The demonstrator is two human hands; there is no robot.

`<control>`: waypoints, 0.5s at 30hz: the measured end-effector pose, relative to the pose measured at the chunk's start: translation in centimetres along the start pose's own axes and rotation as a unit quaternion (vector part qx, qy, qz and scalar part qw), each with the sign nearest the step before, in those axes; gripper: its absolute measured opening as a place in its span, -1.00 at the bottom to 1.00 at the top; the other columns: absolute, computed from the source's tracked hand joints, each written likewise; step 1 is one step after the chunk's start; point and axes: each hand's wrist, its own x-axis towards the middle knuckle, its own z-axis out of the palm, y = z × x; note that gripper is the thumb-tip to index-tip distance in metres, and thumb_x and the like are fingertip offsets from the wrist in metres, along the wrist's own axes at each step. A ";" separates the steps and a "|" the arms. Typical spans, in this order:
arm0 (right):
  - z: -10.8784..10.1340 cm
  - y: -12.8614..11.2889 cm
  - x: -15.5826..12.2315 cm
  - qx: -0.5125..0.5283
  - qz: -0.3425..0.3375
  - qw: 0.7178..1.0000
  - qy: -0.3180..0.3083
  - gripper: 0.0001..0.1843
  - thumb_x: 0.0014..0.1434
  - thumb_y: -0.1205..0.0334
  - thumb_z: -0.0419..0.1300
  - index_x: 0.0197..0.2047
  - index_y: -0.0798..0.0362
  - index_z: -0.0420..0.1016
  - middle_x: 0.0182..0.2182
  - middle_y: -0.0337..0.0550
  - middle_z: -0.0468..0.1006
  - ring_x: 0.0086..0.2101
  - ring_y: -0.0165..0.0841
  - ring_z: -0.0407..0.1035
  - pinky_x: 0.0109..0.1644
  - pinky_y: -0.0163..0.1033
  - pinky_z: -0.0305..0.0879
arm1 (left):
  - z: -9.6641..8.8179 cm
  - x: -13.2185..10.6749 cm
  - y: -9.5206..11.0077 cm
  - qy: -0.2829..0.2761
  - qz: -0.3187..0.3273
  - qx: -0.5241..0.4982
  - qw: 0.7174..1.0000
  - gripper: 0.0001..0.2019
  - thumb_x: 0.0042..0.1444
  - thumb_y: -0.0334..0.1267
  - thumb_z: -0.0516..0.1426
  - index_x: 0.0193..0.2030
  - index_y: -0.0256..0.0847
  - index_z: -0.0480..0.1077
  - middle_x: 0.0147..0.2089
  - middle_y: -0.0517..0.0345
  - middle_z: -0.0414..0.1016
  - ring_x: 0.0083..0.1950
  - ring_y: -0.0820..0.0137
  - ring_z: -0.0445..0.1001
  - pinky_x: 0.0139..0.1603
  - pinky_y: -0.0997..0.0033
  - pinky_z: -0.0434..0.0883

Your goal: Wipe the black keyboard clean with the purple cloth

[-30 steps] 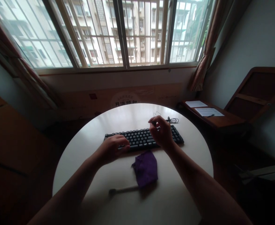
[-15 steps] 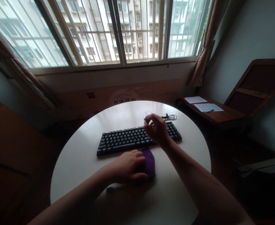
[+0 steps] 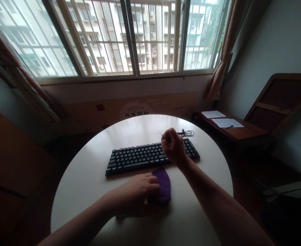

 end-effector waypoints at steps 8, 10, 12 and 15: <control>-0.9 -0.4 0.4 0.006 0.012 0.997 -0.072 -0.60 0.01 0.49 0.05 -0.06 0.01 0.34 -0.48 -0.33 0.43 -0.48 -0.43 0.36 -0.35 -0.34 0.28 | -0.7 -0.3 -0.1 0.007 -0.022 -0.116 0.993 -0.95 0.08 -0.31 0.19 -0.37 -0.19 0.40 -0.25 0.16 0.45 -0.29 0.42 0.39 -0.30 0.44 0.27; -1.0 -0.5 0.5 0.009 0.003 0.995 -0.104 -0.57 0.03 0.50 0.05 -0.02 0.02 0.38 -0.46 -0.32 0.46 -0.50 -0.45 0.33 -0.35 -0.35 0.28 | -1.5 -0.6 -0.7 0.051 -0.078 -0.192 0.977 -0.95 0.10 -0.31 0.15 -0.34 -0.22 0.40 -0.26 0.15 0.44 -0.29 0.42 0.38 -0.31 0.46 0.27; -1.0 -0.7 0.5 0.019 -0.005 0.989 -0.148 -0.64 0.08 0.47 0.08 -0.05 0.03 0.44 -0.43 -0.28 0.49 -0.50 -0.45 0.34 -0.35 -0.34 0.29 | -2.0 -0.9 -1.8 0.102 -0.128 -0.290 0.943 -0.90 0.14 -0.28 0.10 -0.30 -0.24 0.40 -0.31 0.16 0.42 -0.30 0.41 0.37 -0.31 0.46 0.28; -0.8 -1.4 0.4 0.031 -0.020 0.975 -0.221 -0.83 0.20 0.32 0.14 -0.16 0.05 0.52 -0.38 -0.21 0.55 -0.43 -0.41 0.39 -0.31 -0.32 0.30 | -2.3 -1.4 -3.8 0.184 -0.168 -0.417 0.874 -0.79 0.17 -0.14 0.08 -0.29 -0.27 0.36 -0.41 0.20 0.35 -0.39 0.44 0.32 -0.41 0.48 0.24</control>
